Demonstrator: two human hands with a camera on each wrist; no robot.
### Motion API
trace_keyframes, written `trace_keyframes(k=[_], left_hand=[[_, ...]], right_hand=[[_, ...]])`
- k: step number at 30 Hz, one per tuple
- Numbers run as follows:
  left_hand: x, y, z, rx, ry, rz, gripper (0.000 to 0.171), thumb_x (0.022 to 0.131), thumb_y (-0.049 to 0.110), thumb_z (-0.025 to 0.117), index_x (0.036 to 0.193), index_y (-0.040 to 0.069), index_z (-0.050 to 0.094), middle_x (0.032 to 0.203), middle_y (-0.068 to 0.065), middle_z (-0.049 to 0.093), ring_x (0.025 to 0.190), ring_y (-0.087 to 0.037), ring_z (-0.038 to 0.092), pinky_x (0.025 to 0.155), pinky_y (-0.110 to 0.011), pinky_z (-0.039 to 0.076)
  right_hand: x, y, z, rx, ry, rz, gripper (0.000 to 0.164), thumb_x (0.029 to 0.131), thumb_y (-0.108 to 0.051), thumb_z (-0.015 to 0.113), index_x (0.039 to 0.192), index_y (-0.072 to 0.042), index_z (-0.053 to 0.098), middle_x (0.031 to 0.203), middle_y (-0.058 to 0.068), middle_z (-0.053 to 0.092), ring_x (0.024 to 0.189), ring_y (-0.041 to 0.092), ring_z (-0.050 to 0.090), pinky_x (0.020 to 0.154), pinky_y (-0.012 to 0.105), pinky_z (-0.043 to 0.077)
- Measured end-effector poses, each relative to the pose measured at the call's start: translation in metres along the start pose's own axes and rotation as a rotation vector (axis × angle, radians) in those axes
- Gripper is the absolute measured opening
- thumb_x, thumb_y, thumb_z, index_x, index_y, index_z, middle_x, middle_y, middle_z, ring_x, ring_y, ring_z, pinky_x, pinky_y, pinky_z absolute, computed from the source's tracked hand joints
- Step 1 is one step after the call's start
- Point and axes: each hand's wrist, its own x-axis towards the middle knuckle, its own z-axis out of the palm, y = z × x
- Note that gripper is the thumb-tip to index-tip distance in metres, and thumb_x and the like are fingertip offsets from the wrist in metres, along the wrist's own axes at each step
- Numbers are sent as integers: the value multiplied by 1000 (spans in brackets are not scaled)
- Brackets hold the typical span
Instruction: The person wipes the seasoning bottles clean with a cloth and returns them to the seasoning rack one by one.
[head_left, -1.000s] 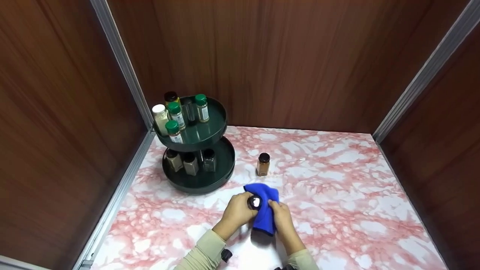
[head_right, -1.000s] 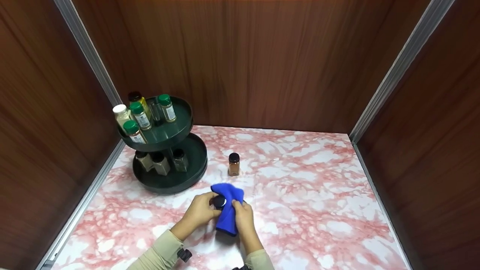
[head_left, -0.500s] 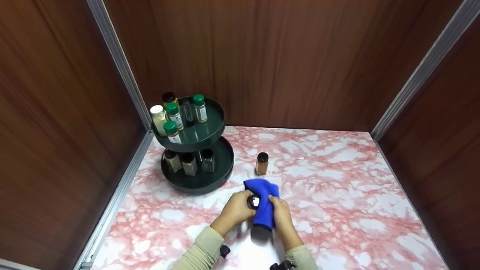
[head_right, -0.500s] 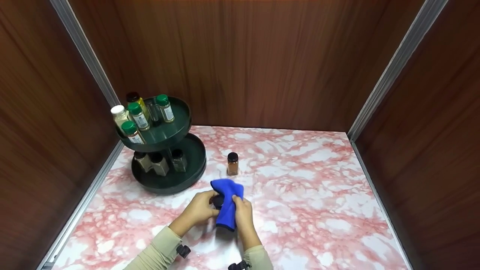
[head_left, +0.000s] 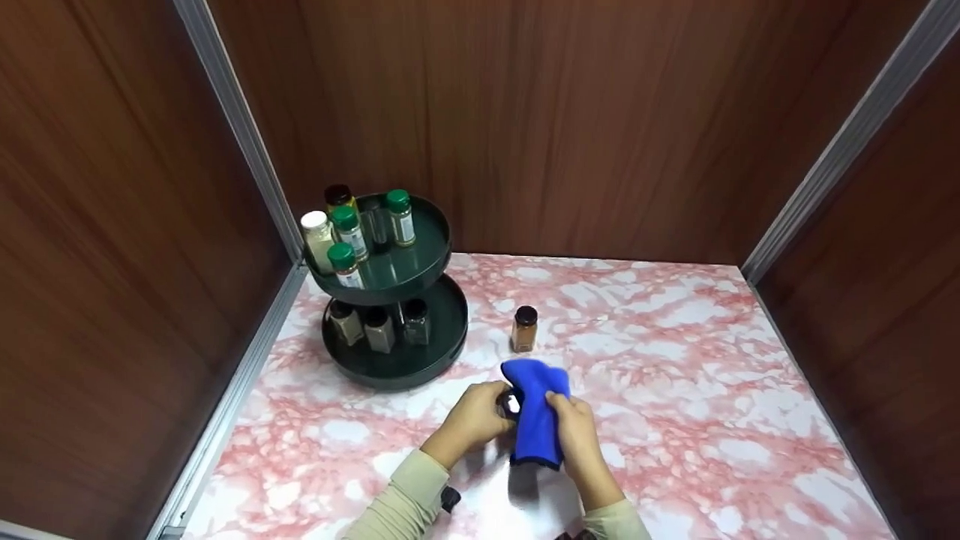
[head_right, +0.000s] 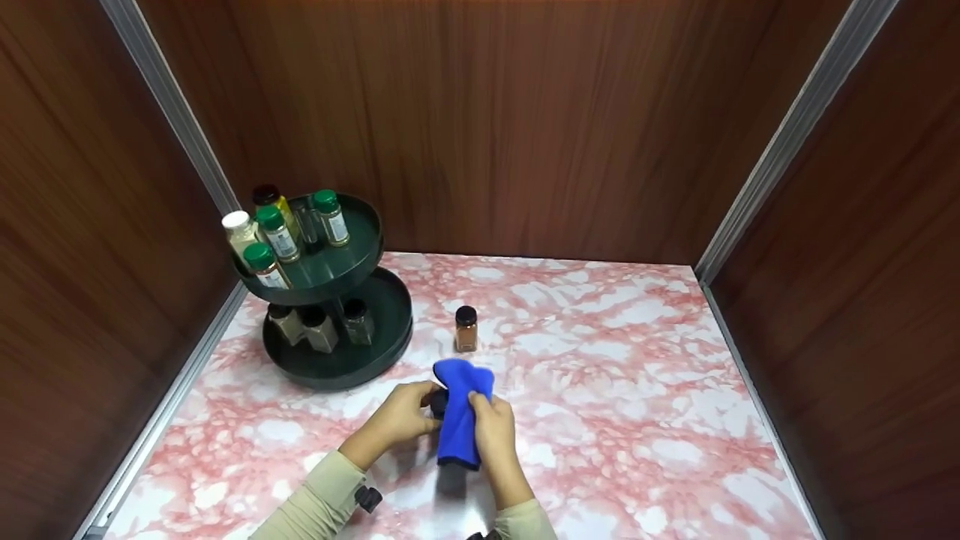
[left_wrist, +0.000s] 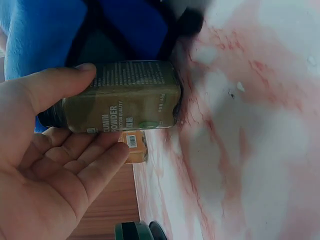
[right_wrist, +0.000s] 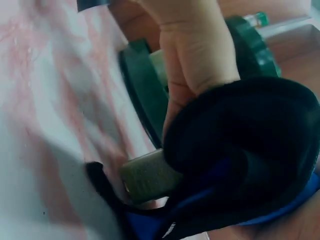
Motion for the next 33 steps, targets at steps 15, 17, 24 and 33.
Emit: trace_keyframes(k=[15, 17, 24, 33], left_hand=[[0, 5, 0, -8, 20, -25, 30, 67, 15, 85, 94, 16, 71, 89, 0, 75, 77, -8, 61, 75, -29, 53], [0, 5, 0, 2, 27, -17, 30, 68, 15, 85, 94, 16, 71, 88, 2, 74, 78, -8, 62, 76, -30, 53], [1, 8, 2, 28, 52, 7, 24, 71, 16, 82, 91, 11, 71, 79, 3, 71, 71, -8, 59, 68, -29, 52], [-3, 6, 5, -2, 78, -36, 30, 70, 18, 85, 97, 13, 74, 88, -3, 76, 74, -8, 60, 73, -28, 53]], right_hand=[[-3, 25, -3, -84, -3, 10, 30, 102, -23, 54, 88, 0, 68, 71, 3, 70, 63, 15, 66, 60, 30, 56], [-7, 15, -5, -82, 13, 3, 29, 101, -23, 55, 86, -1, 67, 70, 3, 69, 61, 16, 66, 59, 31, 55], [3, 9, 5, 67, 50, -40, 26, 101, -21, 55, 91, 0, 68, 74, 5, 70, 66, 18, 67, 64, 31, 57], [8, 21, 10, -7, -12, -19, 27, 102, -15, 52, 92, 4, 69, 73, 4, 71, 66, 15, 67, 64, 29, 56]])
